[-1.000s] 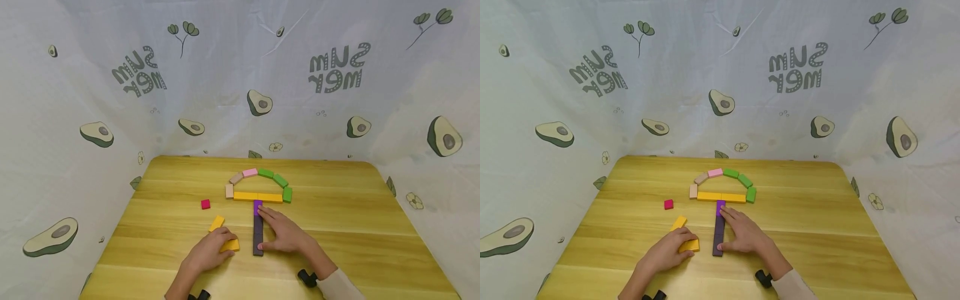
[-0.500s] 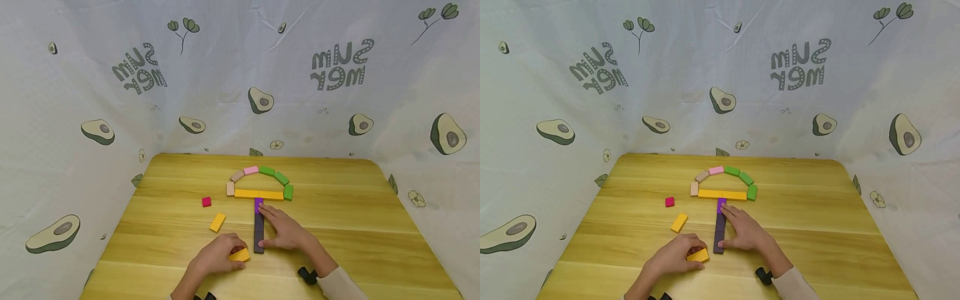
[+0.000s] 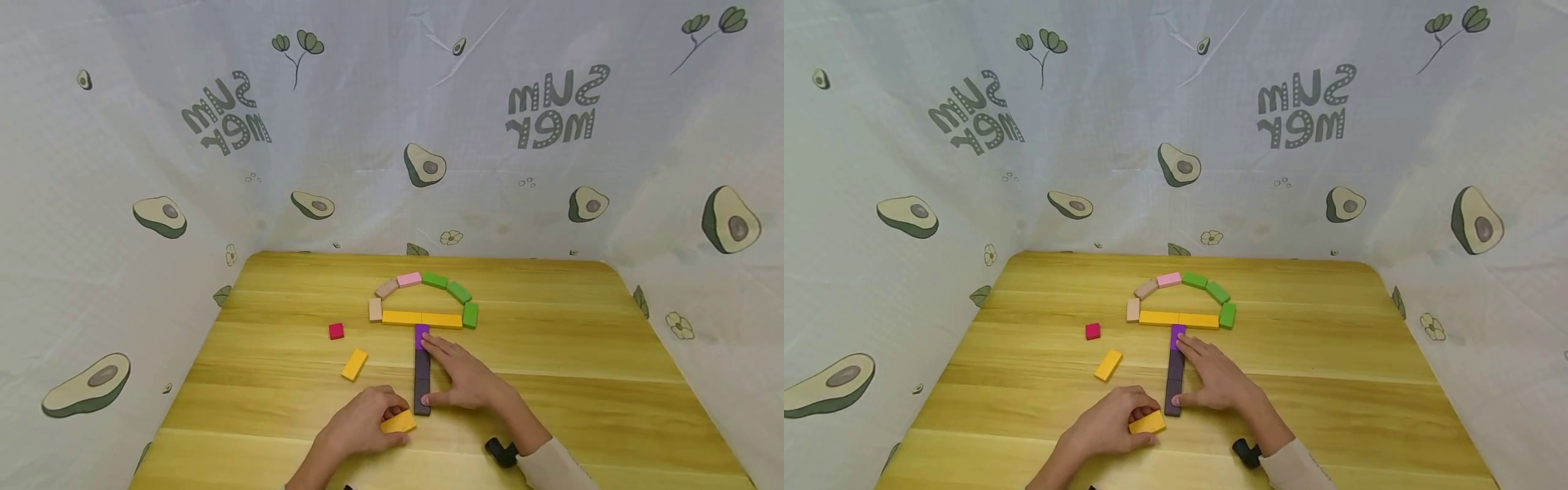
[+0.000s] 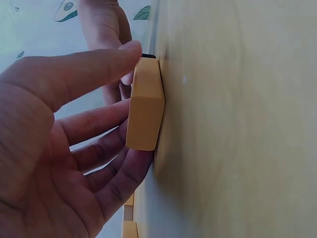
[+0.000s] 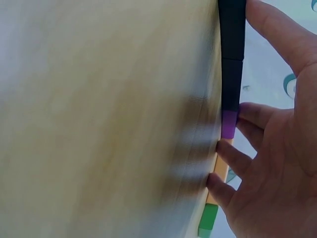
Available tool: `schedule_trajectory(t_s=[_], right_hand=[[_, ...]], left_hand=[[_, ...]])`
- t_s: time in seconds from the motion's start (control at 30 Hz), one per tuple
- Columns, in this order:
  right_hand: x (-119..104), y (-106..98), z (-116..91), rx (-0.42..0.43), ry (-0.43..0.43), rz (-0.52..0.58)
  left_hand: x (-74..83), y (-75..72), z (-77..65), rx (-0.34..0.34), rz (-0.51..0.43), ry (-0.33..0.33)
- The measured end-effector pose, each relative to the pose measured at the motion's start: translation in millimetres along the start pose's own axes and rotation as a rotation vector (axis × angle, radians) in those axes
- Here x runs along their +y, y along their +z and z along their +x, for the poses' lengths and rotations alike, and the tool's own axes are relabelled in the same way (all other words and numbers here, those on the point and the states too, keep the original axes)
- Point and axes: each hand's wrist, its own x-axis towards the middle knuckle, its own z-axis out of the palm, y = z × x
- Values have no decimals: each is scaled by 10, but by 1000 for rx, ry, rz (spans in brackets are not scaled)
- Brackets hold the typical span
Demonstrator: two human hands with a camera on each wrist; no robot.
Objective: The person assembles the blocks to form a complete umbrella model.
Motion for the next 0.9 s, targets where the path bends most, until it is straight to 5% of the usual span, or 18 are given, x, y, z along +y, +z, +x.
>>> schedule_trajectory(t_s=[0.9], right_hand=[[7, 21, 9, 5, -16, 26]], left_hand=[[33, 56, 20, 6, -38, -4]])
